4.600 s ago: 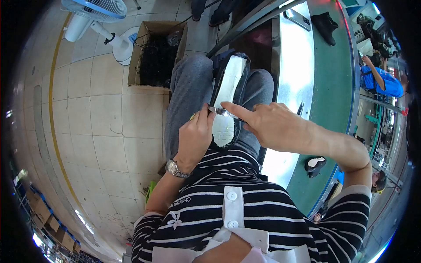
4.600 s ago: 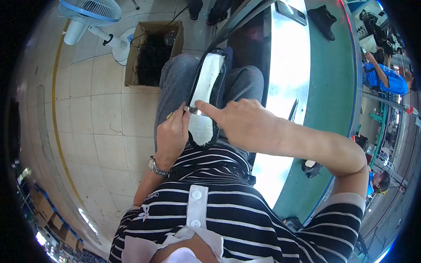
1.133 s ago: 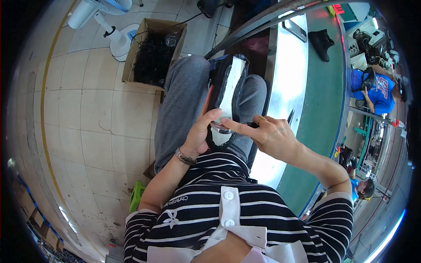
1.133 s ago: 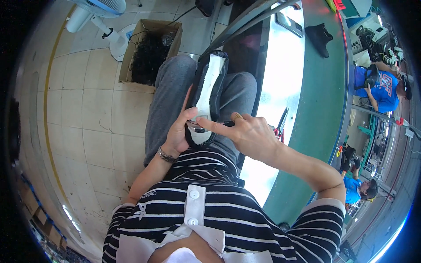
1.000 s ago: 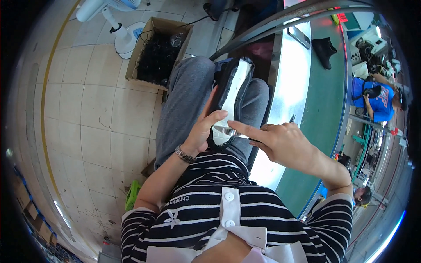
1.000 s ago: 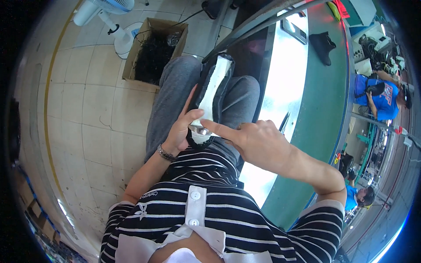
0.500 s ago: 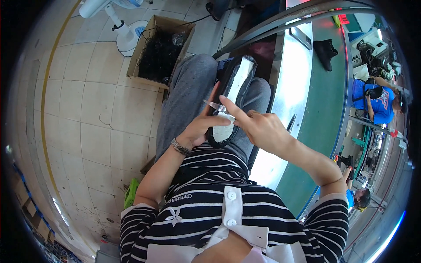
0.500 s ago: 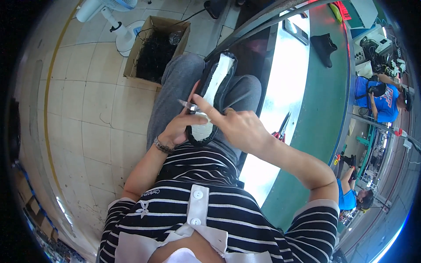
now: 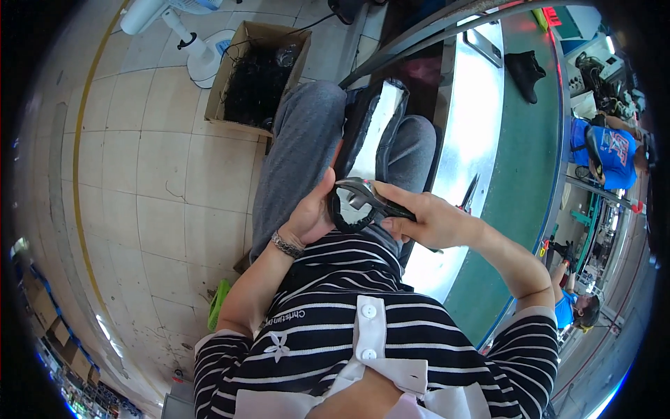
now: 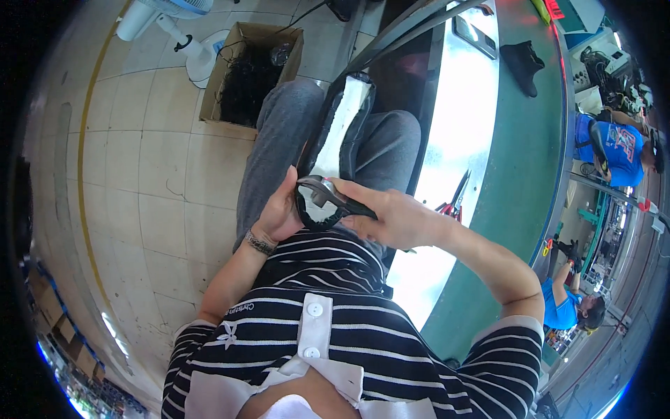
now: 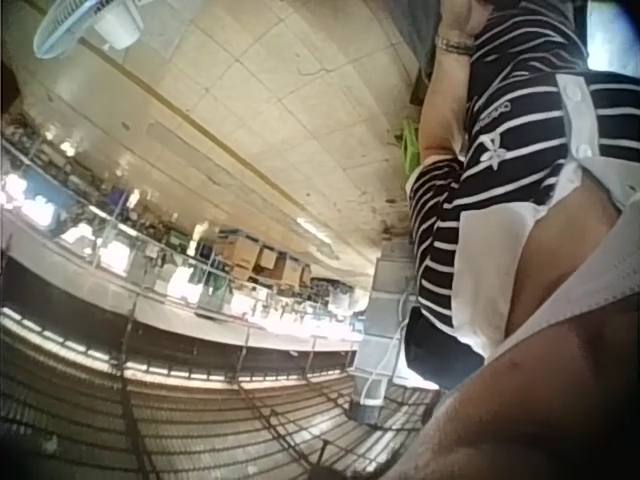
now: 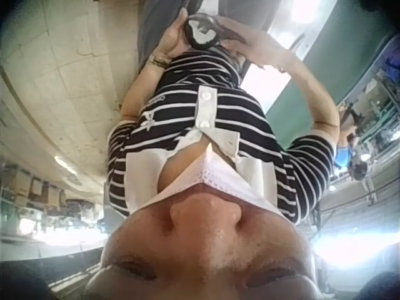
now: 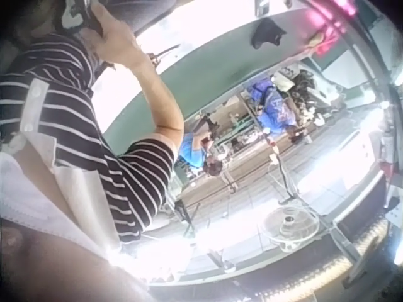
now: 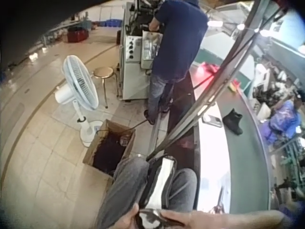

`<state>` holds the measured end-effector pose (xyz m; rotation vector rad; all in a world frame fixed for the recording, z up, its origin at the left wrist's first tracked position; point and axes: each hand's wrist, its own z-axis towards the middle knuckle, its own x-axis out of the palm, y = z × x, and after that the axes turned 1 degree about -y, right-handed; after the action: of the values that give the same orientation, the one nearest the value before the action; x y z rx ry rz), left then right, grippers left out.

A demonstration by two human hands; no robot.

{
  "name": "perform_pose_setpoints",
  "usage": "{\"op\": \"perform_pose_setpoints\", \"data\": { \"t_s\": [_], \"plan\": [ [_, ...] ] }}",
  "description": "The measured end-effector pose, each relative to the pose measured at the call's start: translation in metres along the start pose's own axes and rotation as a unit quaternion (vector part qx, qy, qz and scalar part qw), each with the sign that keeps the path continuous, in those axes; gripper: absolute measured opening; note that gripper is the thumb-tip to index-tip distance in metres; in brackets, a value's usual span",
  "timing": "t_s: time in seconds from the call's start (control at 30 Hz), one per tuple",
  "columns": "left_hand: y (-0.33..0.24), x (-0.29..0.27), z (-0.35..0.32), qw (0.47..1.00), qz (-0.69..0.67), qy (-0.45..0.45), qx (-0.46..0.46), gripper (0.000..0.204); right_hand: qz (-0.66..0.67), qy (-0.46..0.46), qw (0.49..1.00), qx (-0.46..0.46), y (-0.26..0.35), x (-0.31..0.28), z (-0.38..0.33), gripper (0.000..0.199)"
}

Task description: Manually assemble shoe components, including trimming materials and lasting the upper.

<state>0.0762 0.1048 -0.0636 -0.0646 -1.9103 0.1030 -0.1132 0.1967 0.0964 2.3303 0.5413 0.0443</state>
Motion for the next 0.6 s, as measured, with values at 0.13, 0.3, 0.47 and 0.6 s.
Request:
{"op": "perform_pose_setpoints", "data": {
  "t_s": [0.13, 0.3, 0.47, 0.6],
  "plan": [
    [-0.006, 0.029, -0.003, 0.996, 0.043, -0.037, 0.068, 0.063, -0.175, -0.115, 0.977, -0.047, -0.008, 0.023, -0.004, 0.061],
    [-0.005, 0.048, -0.002, 0.977, 0.127, -0.066, 0.158, 0.067, -0.165, -0.144, 0.975, -0.022, -0.007, 0.035, -0.012, 0.062],
    [0.004, 0.023, 0.006, 0.923, 0.290, -0.119, 0.223, 0.061, -0.280, -0.143, 0.949, -0.040, 0.038, 0.007, -0.032, 0.063],
    [0.010, 0.033, 0.008, 0.944, 0.221, -0.103, 0.222, 0.075, -0.362, -0.323, 0.833, -0.265, 0.047, 0.010, -0.008, 0.072]
  ]
}}
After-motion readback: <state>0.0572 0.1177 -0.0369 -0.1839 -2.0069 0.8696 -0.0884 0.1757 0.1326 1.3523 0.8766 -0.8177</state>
